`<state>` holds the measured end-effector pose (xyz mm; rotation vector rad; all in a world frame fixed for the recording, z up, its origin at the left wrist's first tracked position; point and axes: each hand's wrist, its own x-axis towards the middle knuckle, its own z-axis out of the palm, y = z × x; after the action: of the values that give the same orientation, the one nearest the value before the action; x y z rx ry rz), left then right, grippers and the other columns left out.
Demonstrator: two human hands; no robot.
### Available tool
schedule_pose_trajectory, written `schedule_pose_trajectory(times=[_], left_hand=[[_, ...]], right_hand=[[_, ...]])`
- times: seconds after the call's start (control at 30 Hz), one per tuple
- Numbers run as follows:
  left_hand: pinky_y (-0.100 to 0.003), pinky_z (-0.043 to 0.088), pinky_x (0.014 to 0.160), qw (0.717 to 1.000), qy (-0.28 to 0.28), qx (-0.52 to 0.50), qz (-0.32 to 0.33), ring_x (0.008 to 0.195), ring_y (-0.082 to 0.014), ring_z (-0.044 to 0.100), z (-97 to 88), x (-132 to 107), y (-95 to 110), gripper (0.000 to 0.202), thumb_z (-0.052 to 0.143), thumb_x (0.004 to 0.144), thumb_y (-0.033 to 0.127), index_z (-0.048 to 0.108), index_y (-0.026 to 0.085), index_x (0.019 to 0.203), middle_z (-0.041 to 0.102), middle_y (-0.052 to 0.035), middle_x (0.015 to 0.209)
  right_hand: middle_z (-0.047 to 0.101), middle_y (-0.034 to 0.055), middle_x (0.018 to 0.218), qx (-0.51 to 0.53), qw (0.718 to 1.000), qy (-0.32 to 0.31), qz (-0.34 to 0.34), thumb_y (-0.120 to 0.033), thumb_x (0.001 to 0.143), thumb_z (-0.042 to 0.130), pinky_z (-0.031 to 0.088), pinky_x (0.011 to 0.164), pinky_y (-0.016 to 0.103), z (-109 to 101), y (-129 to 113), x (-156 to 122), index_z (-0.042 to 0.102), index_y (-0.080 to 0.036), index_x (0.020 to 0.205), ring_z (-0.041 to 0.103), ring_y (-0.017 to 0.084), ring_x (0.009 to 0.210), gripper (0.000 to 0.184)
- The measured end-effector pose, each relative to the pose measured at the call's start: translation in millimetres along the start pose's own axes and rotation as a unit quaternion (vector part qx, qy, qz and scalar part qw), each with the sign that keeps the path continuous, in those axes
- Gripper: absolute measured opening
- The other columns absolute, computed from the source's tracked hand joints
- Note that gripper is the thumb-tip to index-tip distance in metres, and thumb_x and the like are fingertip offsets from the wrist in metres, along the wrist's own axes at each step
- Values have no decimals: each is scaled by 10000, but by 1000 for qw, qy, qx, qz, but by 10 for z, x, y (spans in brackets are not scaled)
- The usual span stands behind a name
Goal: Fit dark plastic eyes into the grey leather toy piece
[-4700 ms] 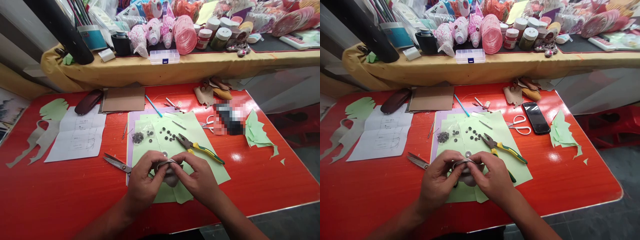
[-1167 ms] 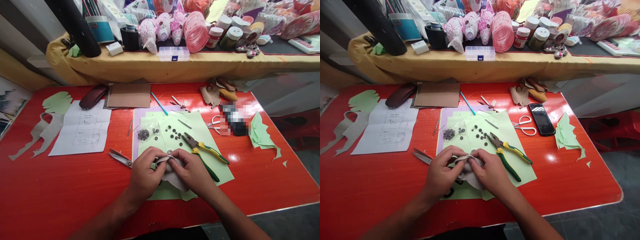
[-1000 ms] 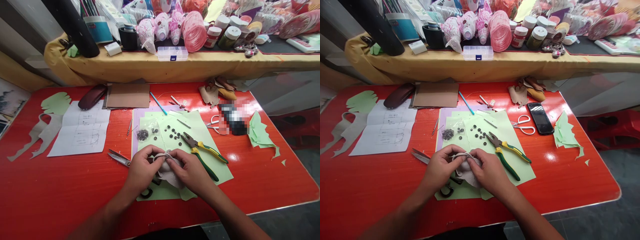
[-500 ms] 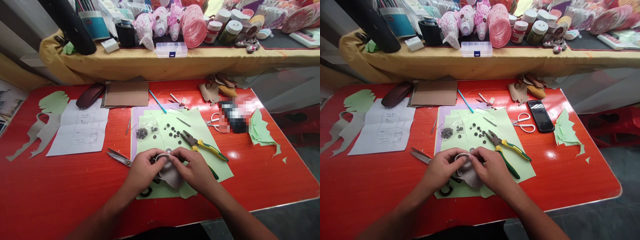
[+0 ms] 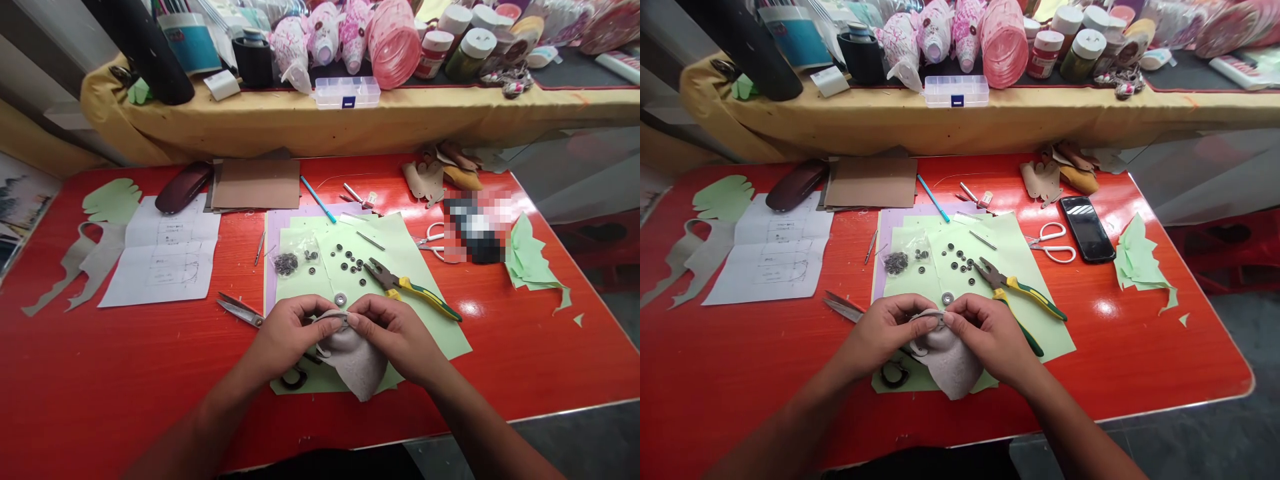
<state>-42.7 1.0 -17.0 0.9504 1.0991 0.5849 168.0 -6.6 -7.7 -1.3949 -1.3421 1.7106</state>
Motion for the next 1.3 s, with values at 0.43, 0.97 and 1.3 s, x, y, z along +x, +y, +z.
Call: schedule_pose_trajectory(times=[0.43, 0.97, 1.3], left_hand=[[-223, 367, 554, 994, 39, 99, -12, 637, -120, 469, 97, 2, -7, 101, 656, 809, 273, 641, 183, 853, 555, 43, 700], [-234, 380, 575, 996, 27, 80, -29, 652, -126, 476, 83, 2, -18, 134, 657, 791, 298, 637, 179, 848, 557, 36, 717], [-230, 388, 559, 995, 54, 85, -25, 637, -125, 477, 86, -20, -11, 118, 663, 787, 286, 644, 189, 851, 570, 40, 704]], right_hand=[[716, 30, 839, -45, 999, -20, -22, -385, 996, 622, 452, 675, 273, 89, 57, -30, 706, -195, 947, 618, 182, 772, 214], [594, -13, 669, -42, 999, 6, 14, -353, 923, 630, 363, 566, 263, 171, 93, -36, 657, -185, 890, 480, 144, 618, 173], [680, 17, 785, -33, 999, 10, -19, -371, 956, 654, 442, 642, 273, 169, 63, -40, 663, -193, 939, 598, 174, 725, 179]])
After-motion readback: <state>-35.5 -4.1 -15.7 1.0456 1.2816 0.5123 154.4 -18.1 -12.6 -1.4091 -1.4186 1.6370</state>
